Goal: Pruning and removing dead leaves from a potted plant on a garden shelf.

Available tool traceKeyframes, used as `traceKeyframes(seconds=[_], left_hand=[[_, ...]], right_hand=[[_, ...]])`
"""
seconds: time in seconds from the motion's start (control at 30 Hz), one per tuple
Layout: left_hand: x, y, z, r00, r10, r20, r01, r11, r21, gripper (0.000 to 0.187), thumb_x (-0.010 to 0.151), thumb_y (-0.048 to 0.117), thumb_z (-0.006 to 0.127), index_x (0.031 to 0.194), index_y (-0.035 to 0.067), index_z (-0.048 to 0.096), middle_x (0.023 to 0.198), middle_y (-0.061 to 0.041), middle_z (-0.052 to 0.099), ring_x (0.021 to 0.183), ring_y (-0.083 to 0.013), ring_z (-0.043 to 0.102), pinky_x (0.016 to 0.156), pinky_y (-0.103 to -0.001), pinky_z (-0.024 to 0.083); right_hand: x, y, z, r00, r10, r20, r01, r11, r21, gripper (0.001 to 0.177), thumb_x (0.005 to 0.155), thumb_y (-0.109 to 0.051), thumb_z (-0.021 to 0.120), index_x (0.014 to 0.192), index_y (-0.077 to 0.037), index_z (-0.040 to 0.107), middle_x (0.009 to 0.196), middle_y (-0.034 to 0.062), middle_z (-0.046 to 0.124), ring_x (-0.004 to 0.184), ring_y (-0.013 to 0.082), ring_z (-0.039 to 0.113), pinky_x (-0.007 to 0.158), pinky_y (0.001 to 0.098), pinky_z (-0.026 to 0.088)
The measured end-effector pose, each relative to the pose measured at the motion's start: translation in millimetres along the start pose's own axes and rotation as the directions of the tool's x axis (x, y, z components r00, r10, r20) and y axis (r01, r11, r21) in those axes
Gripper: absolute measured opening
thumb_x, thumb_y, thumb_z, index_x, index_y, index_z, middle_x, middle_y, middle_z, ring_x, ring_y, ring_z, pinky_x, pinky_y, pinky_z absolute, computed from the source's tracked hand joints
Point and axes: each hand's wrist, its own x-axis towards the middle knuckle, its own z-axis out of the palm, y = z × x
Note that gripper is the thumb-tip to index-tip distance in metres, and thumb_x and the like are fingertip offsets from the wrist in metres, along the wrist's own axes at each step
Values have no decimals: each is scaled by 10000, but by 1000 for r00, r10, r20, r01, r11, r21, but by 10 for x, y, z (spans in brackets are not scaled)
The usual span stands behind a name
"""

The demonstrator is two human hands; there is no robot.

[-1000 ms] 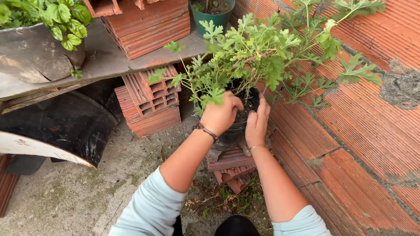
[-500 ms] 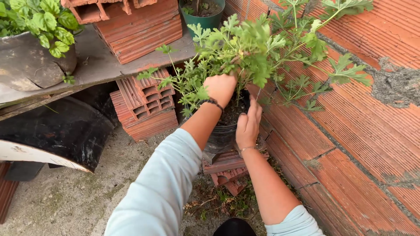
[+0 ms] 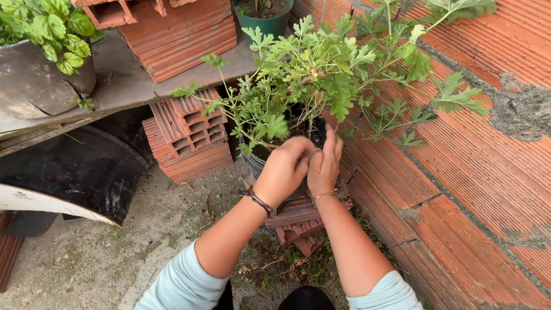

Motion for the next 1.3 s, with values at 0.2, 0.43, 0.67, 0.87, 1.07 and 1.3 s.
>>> traceKeyframes(seconds=[0.2,0.43,0.67,0.87,1.07,1.3], left_hand=[[322,-36,-84,958,127,-256,-76,977,200,251,921,-52,553,1137,31,650,1066,-177,646,945,-342,683,815,-428,575],[847,-658,100,892,176,-417,34,893,450,98,1013,139,585,1067,58,596,1041,-184,658,911,-411,668,772,-473,553],[877,-634,8,927,-131,-351,285,854,435,199,982,254,654,1088,93,603,931,-147,683,833,-412,683,687,-525,537],[724,-591,-3,915,140,-379,52,889,455,114,839,90,720,879,83,613,1006,-137,585,870,-372,658,704,-468,543],[695,-837,42,922,224,-315,-97,922,374,145,804,23,700,848,39,563,834,-131,625,839,-385,639,748,-480,530],[690,-531,-112,966,-45,-256,41,999,-20,216,823,80,773,956,28,611,819,-89,747,719,-222,752,671,-335,593]], right_hand=[[-2,49,28,998,-55,-16,55,998,23,589,961,-148,398,1533,-6,389,1515,236,438,1400,415,457,1184,461,347],[10,43,27,1000,-22,-18,22,1000,20,598,946,-132,390,1531,-11,394,1509,218,441,1395,393,471,1175,448,360],[12,19,33,999,-13,-38,14,1000,15,596,937,-129,386,1521,-8,408,1499,211,456,1387,387,480,1182,445,358],[17,-10,11,999,-23,-31,23,1000,10,594,943,-134,387,1522,-4,405,1488,220,456,1379,389,478,1178,446,353],[21,-8,25,999,-8,-41,8,1000,8,593,936,-136,392,1516,-13,415,1490,215,466,1378,393,477,1176,449,347],[20,4,21,999,-11,-46,11,1000,13,591,932,-134,393,1511,-17,422,1479,219,476,1377,393,478,1175,446,348]])
